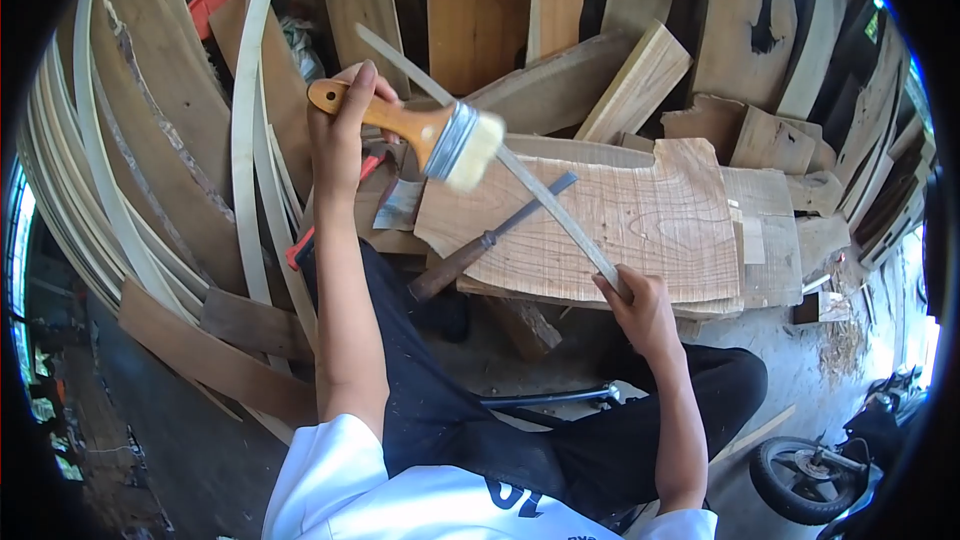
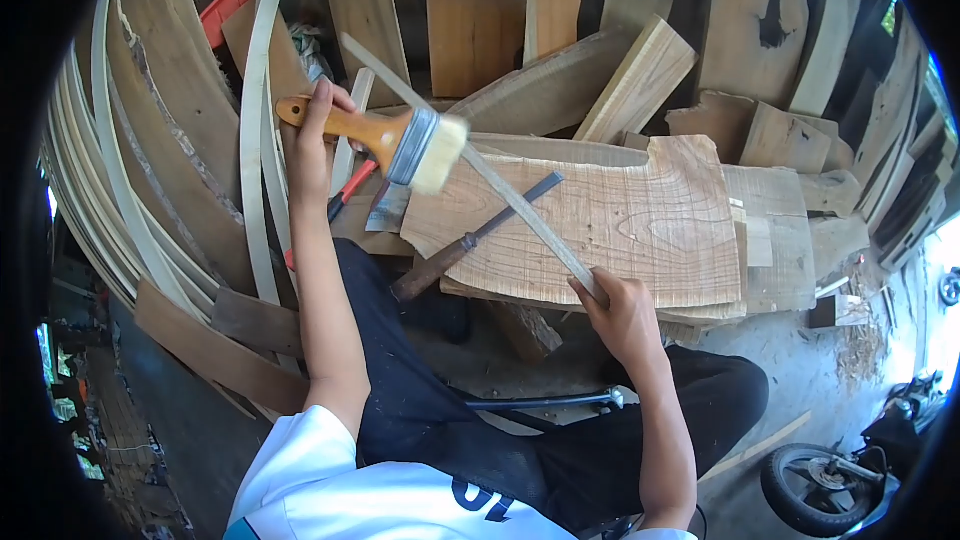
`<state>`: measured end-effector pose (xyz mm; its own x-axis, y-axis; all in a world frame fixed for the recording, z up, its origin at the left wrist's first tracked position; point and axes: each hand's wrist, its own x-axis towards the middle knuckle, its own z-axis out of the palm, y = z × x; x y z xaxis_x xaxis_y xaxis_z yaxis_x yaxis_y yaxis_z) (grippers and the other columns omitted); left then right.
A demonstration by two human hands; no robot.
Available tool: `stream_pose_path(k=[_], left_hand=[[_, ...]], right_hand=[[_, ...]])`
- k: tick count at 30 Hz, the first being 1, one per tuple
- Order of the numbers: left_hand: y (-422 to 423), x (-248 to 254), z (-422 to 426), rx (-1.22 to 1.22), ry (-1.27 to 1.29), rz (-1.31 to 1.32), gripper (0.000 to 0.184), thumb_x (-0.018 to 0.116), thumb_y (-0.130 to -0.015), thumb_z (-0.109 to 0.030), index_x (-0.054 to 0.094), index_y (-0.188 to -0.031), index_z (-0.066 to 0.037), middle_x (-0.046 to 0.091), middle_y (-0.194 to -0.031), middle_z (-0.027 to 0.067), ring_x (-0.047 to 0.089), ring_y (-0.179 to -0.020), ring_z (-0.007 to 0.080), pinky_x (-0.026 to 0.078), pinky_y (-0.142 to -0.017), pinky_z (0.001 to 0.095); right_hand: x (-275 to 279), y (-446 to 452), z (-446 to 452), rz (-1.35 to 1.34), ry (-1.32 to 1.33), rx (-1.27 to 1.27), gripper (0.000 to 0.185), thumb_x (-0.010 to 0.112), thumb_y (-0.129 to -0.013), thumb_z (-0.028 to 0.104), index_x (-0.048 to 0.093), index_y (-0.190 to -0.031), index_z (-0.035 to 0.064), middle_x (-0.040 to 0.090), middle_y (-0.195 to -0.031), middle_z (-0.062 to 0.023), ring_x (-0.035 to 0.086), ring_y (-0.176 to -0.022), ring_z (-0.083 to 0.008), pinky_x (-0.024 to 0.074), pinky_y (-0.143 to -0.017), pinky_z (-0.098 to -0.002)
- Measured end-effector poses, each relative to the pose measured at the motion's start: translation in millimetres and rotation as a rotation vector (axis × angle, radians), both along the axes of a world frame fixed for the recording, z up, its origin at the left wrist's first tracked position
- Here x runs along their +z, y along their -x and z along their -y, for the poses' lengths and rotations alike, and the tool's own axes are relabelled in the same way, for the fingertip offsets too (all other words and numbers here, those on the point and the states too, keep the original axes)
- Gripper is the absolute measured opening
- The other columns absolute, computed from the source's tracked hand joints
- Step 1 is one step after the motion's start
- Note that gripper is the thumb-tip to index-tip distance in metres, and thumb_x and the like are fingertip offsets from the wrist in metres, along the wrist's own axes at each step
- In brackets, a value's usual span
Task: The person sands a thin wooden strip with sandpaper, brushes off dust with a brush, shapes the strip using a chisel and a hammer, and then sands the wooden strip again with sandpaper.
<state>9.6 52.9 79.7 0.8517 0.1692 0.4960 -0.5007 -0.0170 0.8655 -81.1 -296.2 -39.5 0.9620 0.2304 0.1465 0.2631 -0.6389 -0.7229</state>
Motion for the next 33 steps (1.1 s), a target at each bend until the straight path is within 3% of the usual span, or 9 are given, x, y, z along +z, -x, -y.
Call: stream_pose_path(k=[3,6,9,12,18,25,27,31,33], left_hand=[[-6.6,-1.3,-9.4,0.852,-0.757,0.477,0.033,0.060,-0.098,-0.022,0.060,-0.075,0.002,0.060,-0.069,0.0024,0.059,-0.060,0.0106,0.045,-0.055,0.0252],[2.4,7.2,-18.0,0.456,-0.074,0.202,0.024,0.066,-0.093,-0.017,0.063,-0.076,0.000,0.060,-0.071,0.0066,0.060,-0.062,0.0167,0.045,-0.058,0.0304],[3.5,2.1,-14.9,1.032,-0.754,0.424,0.021,0.064,-0.094,-0.014,0.065,-0.079,0.000,0.064,-0.073,0.0074,0.064,-0.067,0.0181,0.049,-0.064,0.0306],[3.9,-3.7,12.3,0.458,-0.080,0.204,0.052,0.041,-0.104,-0.039,0.067,-0.087,0.002,0.070,-0.082,0.0099,0.066,-0.074,0.0161,0.051,-0.072,0.0293],[22.1,-54.5,140.2,0.167,-0.968,0.236,0.028,0.073,-0.083,-0.037,0.067,-0.086,-0.010,0.063,-0.079,0.0017,0.066,-0.065,0.0182,0.051,-0.055,0.0317],[9.2,-89.3,156.0,-0.195,-0.806,0.184,0.028,0.077,-0.081,-0.031,0.070,-0.088,-0.005,0.070,-0.085,0.0056,0.067,-0.067,0.0174,0.053,-0.058,0.0286],[6.4,-84.7,143.6,-0.729,-0.385,-0.602,0.021,0.074,-0.085,-0.023,0.072,-0.092,-0.003,0.070,-0.074,0.0082,0.066,-0.068,0.0116,0.051,-0.061,0.0259],[17.4,-87.7,170.7,-0.152,-0.957,0.198,0.019,0.068,-0.091,-0.018,0.071,-0.088,0.001,0.071,-0.078,0.0076,0.066,-0.066,0.0143,0.054,-0.064,0.0307],[11.5,-78.4,165.9,-0.721,-0.611,-0.544,0.022,0.072,-0.087,-0.024,0.072,-0.090,-0.002,0.071,-0.085,0.0099,0.068,-0.076,0.0205,0.053,-0.069,0.0325]], right_hand=[[-0.1,0.1,0.6,0.105,0.058,-0.010,0.024,0.071,-0.089,0.017,0.060,-0.076,-0.0008,0.049,-0.055,-0.0154,0.046,-0.046,-0.0303,0.0375,-0.048,-0.0388],[-4.8,-1.0,7.1,0.163,0.086,0.029,0.018,0.071,-0.087,0.015,0.063,-0.080,0.0008,0.053,-0.059,-0.0166,0.051,-0.050,-0.0341,0.0397,-0.049,-0.0401],[-2.7,-5.1,12.6,0.144,0.095,-0.059,0.012,0.068,-0.087,0.010,0.062,-0.084,0.0005,0.056,-0.062,-0.0184,0.056,-0.055,-0.0350,0.0422,-0.052,-0.0419],[0.4,-15.5,27.1,0.142,-0.089,-0.336,0.023,0.062,-0.097,0.020,0.065,-0.088,-0.0007,0.038,-0.054,-0.0065,0.029,-0.051,-0.0122,0.0262,-0.047,-0.0330],[-7.4,-34.4,64.6,0.163,-0.418,-0.609,0.030,0.058,-0.100,0.027,0.070,-0.091,0.0020,0.040,-0.062,0.0058,0.029,-0.058,-0.0048,0.0219,-0.052,-0.0273],[-6.9,-28.8,69.8,0.180,-0.389,-0.638,0.027,0.062,-0.097,0.024,0.070,-0.090,0.0001,0.043,-0.060,0.0034,0.034,-0.056,-0.0051,0.0251,-0.050,-0.0274],[-3.5,-29.4,66.9,0.200,-0.438,-0.599,0.028,0.062,-0.097,0.026,0.070,-0.090,0.0004,0.040,-0.058,0.0032,0.033,-0.056,-0.0055,0.0247,-0.050,-0.0280],[4.5,-31.7,62.8,0.159,-0.443,-0.609,0.031,0.061,-0.098,0.029,0.070,-0.089,0.0005,0.036,-0.055,0.0027,0.032,-0.053,-0.0055,0.0242,-0.049,-0.0296],[4.9,-33.1,62.5,0.195,-0.407,-0.617,0.031,0.061,-0.097,0.029,0.071,-0.089,0.0009,0.035,-0.053,0.0024,0.031,-0.051,-0.0059,0.0238,-0.048,-0.0301]])
